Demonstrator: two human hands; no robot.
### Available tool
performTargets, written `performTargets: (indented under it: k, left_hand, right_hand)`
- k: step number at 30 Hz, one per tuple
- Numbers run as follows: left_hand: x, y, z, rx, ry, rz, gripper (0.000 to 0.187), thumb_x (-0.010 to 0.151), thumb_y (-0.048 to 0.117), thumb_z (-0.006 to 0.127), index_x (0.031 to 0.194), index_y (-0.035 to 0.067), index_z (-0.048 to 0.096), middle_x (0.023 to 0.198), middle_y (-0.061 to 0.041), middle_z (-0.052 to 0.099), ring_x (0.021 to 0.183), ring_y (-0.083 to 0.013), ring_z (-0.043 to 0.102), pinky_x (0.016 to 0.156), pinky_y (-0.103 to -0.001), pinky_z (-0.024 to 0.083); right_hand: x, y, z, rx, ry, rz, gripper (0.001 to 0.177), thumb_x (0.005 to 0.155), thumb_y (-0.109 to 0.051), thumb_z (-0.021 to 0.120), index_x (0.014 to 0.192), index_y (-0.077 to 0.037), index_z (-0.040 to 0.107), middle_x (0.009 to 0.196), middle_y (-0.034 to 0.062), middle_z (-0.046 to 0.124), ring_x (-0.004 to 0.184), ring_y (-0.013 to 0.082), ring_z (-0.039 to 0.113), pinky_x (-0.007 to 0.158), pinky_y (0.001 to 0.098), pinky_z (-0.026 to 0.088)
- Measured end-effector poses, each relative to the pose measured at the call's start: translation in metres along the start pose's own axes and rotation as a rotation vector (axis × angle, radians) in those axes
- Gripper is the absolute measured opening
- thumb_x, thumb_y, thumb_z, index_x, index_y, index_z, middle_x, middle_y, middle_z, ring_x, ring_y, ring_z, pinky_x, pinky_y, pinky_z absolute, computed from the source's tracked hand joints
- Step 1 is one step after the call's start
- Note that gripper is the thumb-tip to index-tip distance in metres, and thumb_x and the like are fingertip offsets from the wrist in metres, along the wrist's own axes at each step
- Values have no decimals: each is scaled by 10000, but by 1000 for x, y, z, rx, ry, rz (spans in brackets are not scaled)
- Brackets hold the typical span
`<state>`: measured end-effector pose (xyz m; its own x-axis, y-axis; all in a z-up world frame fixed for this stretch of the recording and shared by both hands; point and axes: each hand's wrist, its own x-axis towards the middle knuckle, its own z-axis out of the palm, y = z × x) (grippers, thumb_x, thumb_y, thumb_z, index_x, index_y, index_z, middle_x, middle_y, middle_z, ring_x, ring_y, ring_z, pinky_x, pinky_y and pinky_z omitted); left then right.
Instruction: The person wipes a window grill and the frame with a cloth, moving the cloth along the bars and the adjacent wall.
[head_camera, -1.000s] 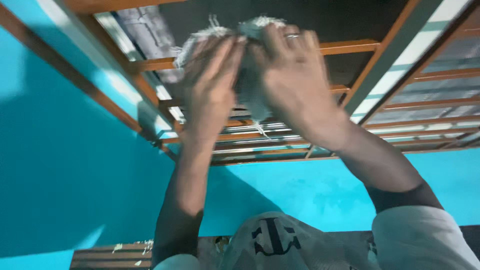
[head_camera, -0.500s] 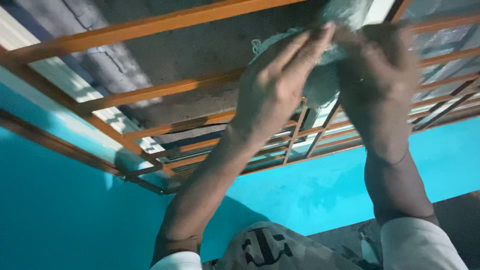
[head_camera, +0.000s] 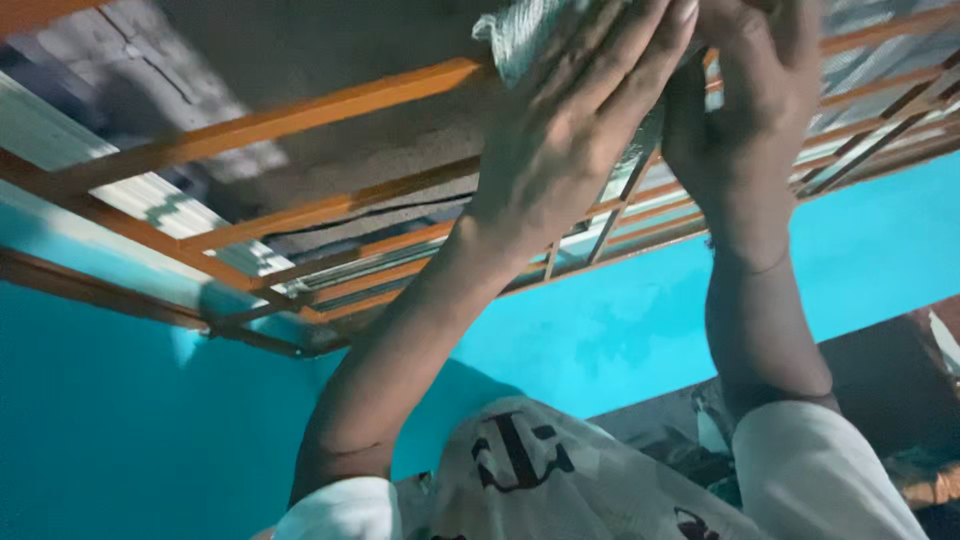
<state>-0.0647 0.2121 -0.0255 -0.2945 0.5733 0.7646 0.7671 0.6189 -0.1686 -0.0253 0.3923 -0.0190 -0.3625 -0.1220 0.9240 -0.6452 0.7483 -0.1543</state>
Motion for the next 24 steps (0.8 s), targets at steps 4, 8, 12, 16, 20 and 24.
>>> performTargets:
  k: [4,8,12,16,20,24]
  left_hand:
    - [-32,-3,21,-158,87,-5,598,1092,-60,628,1616,130,411,1681,-56,395,1506,-235,463,1303,-441,377]
    - [-66,6,33,-158,57,-33,695,981,-73,649,1600,154,430,1618,-48,455,1368,-277,633,1195,-448,532]
    - [-65,3,31,-231,7,-88,596,1029,-35,667,1575,123,487,1605,-65,530,1296,-268,681,998,-376,596]
    - [-81,-12,5,-217,-91,-158,530,1011,-40,649,1518,90,564,1545,-108,558,1277,-290,652,1049,-459,533]
    - [-119,-33,-37,-3,-12,-234,465,990,-28,666,1427,125,621,1484,-53,605,1360,-275,620,1219,-514,426]
    - [-163,-46,-94,7,47,-482,584,910,-140,629,1444,96,621,1453,-62,641,1365,-257,620,1307,-527,373]
  right_hand:
    - [-32,7,38,32,26,-10,446,891,86,778,1316,44,652,1185,229,595,1102,379,607,932,420,539]
    - [-80,11,61,74,-43,172,288,959,101,749,1213,-24,692,1134,182,609,1058,312,656,880,385,544]
    - [-82,15,62,24,11,123,319,987,116,715,1286,11,682,1260,190,587,1168,344,599,916,395,522]
    - [-72,-8,68,-203,-76,-68,275,894,-13,797,1154,-72,730,1291,177,584,1168,386,555,984,507,429]
    - [-68,-57,97,-137,-146,-111,249,954,-114,797,1190,-111,715,1246,107,575,1161,330,584,1014,507,402]
    - [-46,-111,144,-163,-367,-130,257,843,-216,729,1072,-141,642,1067,90,618,996,287,609,871,520,406]
